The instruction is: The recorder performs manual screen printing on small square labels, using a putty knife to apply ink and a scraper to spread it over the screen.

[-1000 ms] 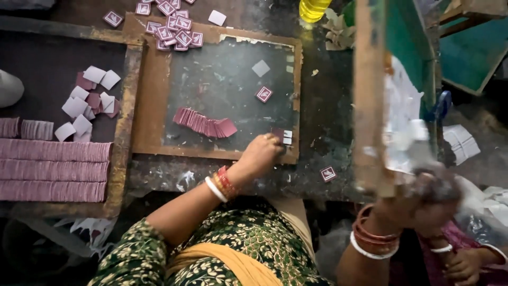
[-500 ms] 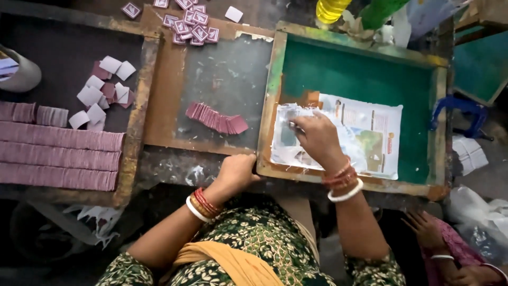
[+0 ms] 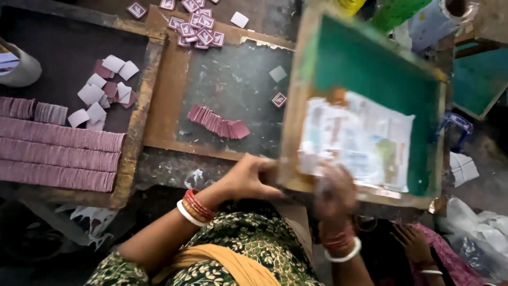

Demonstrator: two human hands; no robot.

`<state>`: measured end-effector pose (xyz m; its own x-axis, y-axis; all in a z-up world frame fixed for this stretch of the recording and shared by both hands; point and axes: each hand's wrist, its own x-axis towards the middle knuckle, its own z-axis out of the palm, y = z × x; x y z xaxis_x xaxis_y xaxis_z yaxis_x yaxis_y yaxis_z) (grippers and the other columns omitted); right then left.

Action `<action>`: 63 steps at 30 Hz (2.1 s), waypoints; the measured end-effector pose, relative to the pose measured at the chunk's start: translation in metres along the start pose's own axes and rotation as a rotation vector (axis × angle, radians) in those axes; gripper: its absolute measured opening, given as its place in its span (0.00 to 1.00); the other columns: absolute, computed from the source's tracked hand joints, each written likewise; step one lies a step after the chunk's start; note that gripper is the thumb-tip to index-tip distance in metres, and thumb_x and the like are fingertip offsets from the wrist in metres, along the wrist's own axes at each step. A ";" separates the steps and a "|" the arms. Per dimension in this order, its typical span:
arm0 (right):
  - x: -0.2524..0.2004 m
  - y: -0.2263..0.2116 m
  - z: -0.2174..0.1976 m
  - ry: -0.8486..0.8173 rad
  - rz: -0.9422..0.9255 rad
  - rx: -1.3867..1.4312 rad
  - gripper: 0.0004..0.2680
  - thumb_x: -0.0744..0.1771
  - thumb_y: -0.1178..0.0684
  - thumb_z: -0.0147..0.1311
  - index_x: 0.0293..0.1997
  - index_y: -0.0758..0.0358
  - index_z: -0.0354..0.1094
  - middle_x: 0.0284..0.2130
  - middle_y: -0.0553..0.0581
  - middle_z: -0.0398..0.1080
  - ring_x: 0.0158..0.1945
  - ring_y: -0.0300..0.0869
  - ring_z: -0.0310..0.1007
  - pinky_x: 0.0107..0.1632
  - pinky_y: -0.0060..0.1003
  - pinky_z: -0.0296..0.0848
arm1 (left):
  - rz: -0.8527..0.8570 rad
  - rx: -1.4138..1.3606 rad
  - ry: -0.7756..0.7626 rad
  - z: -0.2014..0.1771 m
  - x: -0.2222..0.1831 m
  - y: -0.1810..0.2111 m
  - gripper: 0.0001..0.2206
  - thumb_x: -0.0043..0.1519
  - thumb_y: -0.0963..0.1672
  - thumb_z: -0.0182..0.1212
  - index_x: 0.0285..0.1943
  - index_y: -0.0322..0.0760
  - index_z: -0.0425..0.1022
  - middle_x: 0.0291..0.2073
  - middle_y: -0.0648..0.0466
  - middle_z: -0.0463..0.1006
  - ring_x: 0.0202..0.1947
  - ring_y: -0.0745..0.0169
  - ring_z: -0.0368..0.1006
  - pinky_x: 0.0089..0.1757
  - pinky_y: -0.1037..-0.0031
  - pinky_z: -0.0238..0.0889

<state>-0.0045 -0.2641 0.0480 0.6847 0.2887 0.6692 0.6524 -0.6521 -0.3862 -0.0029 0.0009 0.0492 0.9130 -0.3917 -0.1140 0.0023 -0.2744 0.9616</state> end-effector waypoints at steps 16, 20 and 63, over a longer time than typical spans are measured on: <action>0.021 0.023 -0.093 0.643 0.115 -0.237 0.14 0.78 0.46 0.50 0.53 0.74 0.62 0.41 0.63 0.71 0.40 0.48 0.71 0.43 0.40 0.71 | 0.167 0.041 0.800 -0.035 0.138 -0.093 0.11 0.62 0.47 0.65 0.35 0.33 0.79 0.32 0.46 0.77 0.34 0.49 0.74 0.37 0.63 0.68; 0.026 0.020 -0.096 0.632 0.088 -0.309 0.14 0.78 0.46 0.47 0.52 0.72 0.63 0.42 0.65 0.68 0.43 0.50 0.70 0.45 0.43 0.69 | 0.146 0.031 0.881 -0.065 0.074 -0.049 0.10 0.62 0.45 0.64 0.37 0.32 0.78 0.31 0.46 0.77 0.32 0.53 0.74 0.36 0.66 0.68; 0.025 0.027 -0.104 0.689 0.174 -0.174 0.14 0.75 0.48 0.50 0.54 0.75 0.63 0.42 0.63 0.70 0.40 0.45 0.73 0.43 0.37 0.73 | 0.394 0.601 0.244 0.061 0.098 -0.076 0.10 0.48 0.39 0.65 0.39 0.36 0.83 0.44 0.50 0.79 0.51 0.49 0.72 0.51 0.64 0.68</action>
<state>-0.0034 -0.3469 0.1206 0.3765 -0.2984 0.8771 0.4524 -0.7669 -0.4551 0.0616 -0.0703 -0.0499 0.8646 -0.3737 0.3358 -0.5019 -0.6127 0.6105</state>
